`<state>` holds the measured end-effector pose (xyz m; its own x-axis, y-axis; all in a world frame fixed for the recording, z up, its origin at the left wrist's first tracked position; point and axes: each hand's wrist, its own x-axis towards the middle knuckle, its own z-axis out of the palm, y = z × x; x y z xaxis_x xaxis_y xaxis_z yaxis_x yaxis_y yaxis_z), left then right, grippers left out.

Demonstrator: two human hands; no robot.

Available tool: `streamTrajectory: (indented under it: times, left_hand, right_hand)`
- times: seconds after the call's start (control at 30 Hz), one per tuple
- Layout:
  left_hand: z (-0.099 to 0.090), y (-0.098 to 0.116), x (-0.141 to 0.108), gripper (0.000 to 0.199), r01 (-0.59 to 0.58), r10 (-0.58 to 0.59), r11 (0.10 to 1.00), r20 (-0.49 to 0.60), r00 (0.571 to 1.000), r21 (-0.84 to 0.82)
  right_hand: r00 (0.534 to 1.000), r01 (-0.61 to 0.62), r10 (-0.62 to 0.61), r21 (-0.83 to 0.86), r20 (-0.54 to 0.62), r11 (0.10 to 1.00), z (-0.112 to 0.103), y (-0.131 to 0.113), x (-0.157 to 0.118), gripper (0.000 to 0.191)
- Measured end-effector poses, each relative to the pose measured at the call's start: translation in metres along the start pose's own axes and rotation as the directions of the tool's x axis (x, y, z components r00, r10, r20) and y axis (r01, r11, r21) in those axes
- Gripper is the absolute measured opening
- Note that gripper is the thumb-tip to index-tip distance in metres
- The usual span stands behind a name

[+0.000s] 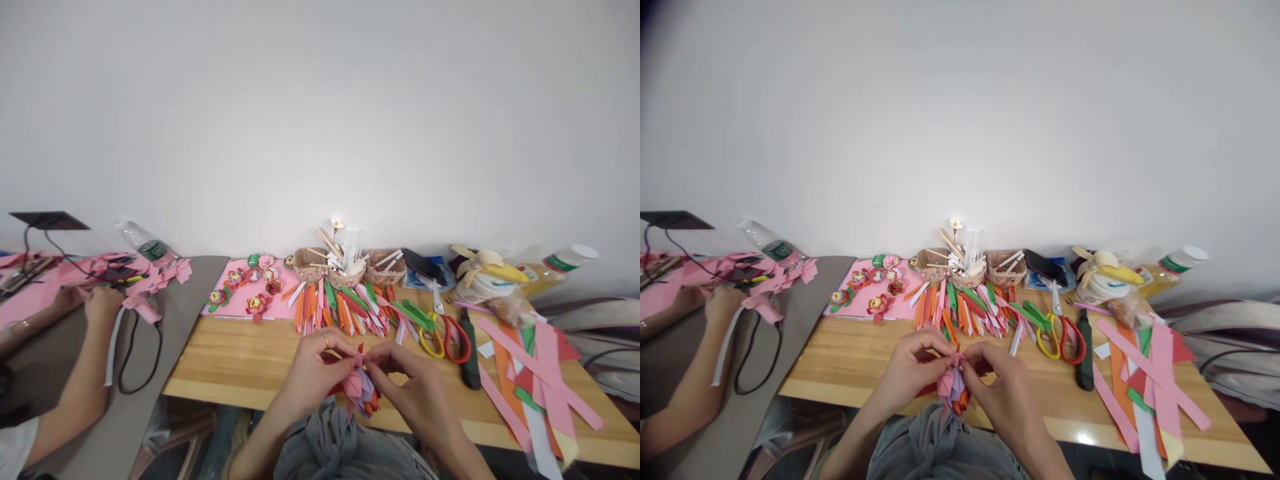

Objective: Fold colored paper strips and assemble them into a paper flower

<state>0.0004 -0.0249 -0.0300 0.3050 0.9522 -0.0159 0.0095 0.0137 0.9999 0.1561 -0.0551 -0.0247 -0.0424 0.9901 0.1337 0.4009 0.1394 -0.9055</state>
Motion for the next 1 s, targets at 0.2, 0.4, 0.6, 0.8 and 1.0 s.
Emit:
streamTrajectory:
  times: [0.2,0.4,0.6,0.8,1.0]
  left_hand:
    - [0.001,0.007,0.001,0.010,0.003,-0.004,0.998,-0.010,1.000,-0.070]
    - [0.000,0.000,0.000,0.055,0.255,-0.175,0.918,0.266,0.948,-0.305]
    - [0.009,0.000,-0.001,0.047,0.279,-0.234,0.947,0.250,0.939,-0.160]
    - [0.005,-0.007,0.001,0.038,0.027,-0.042,0.985,0.085,0.996,0.169]
    - [0.008,-0.010,-0.003,0.034,0.037,-0.044,0.998,0.139,0.989,0.050]
  right_hand:
    - [0.991,0.111,-0.112,-0.025,-0.067,0.994,-0.003,-0.002,-0.003,0.012]
    - [0.928,0.328,-0.343,-0.115,-0.144,0.938,-0.006,0.000,-0.001,0.013]
    - [0.920,0.251,-0.297,-0.196,-0.255,0.948,-0.009,0.001,-0.003,0.006]
    - [0.995,-0.095,0.095,0.079,0.011,0.992,-0.012,-0.008,0.003,0.033]
    - [0.954,-0.291,0.263,0.251,0.142,0.923,-0.012,-0.008,0.005,0.042]
